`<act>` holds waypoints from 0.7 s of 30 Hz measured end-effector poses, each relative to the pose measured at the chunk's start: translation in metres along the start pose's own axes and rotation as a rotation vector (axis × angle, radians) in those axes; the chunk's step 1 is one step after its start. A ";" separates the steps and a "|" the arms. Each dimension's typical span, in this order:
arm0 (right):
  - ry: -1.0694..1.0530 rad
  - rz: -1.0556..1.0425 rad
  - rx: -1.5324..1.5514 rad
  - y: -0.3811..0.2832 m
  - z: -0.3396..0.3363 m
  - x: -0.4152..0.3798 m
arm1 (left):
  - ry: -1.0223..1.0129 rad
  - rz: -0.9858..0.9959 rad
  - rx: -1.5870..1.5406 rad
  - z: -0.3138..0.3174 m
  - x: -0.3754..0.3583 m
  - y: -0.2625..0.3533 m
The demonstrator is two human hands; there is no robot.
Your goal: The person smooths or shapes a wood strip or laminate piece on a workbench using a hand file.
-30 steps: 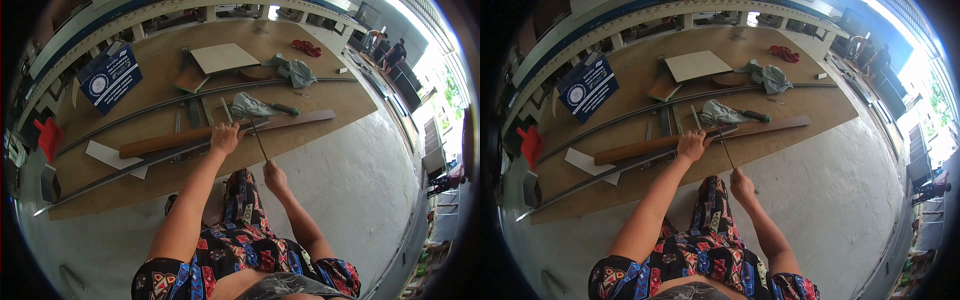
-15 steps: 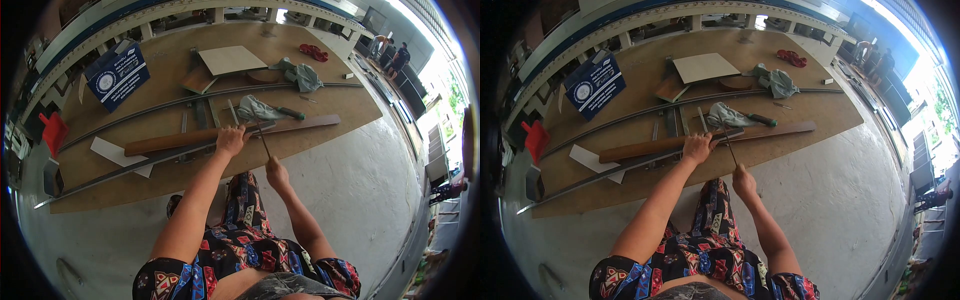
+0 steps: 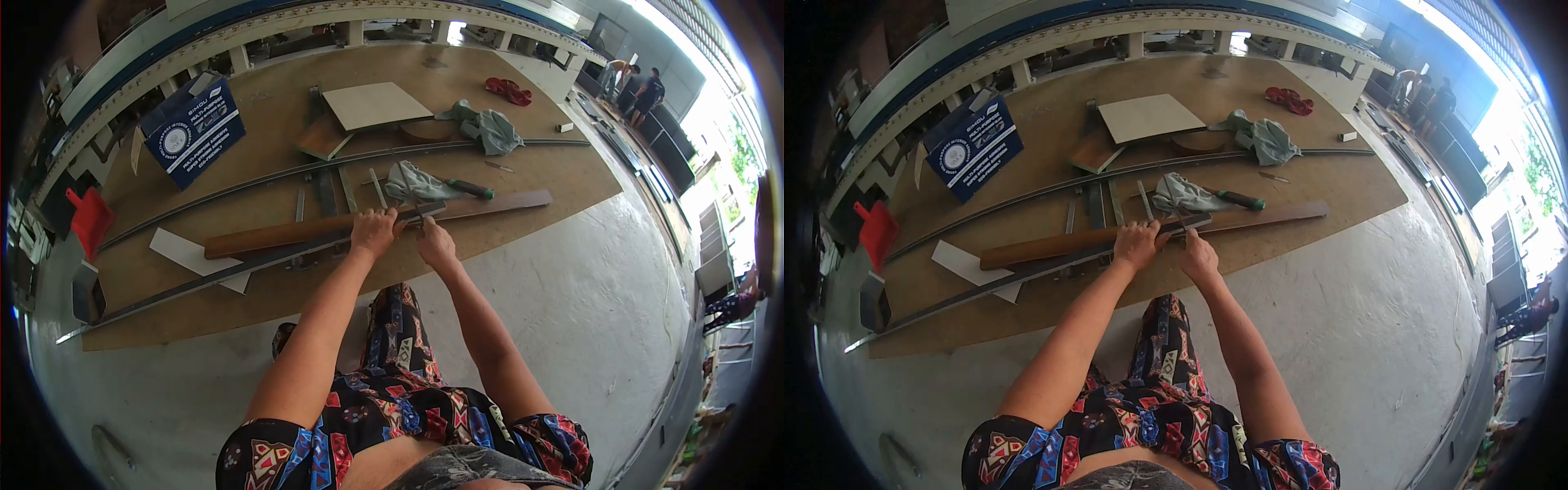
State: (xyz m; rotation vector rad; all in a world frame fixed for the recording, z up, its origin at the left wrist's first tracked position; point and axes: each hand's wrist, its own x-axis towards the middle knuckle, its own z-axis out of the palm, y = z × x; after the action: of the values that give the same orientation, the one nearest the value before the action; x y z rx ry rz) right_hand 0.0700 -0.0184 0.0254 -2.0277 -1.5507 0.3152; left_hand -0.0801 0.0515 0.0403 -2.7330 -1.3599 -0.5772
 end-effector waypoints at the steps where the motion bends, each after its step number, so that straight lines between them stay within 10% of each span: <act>1: 0.005 0.007 0.012 -0.001 0.000 -0.002 | 0.025 0.007 0.002 0.001 0.000 0.000; 12: -0.020 0.152 0.146 0.040 -0.007 -0.141 | -0.005 -0.001 0.000 -0.001 0.001 -0.002; 21: -0.014 0.005 -0.001 0.006 -0.002 -0.009 | 0.038 0.014 -0.012 0.001 -0.001 0.000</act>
State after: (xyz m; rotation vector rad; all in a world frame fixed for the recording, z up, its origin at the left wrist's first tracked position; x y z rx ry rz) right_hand 0.0731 -0.0282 0.0227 -2.0346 -1.5543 0.3321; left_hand -0.0810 0.0508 0.0389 -2.7238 -1.3319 -0.6345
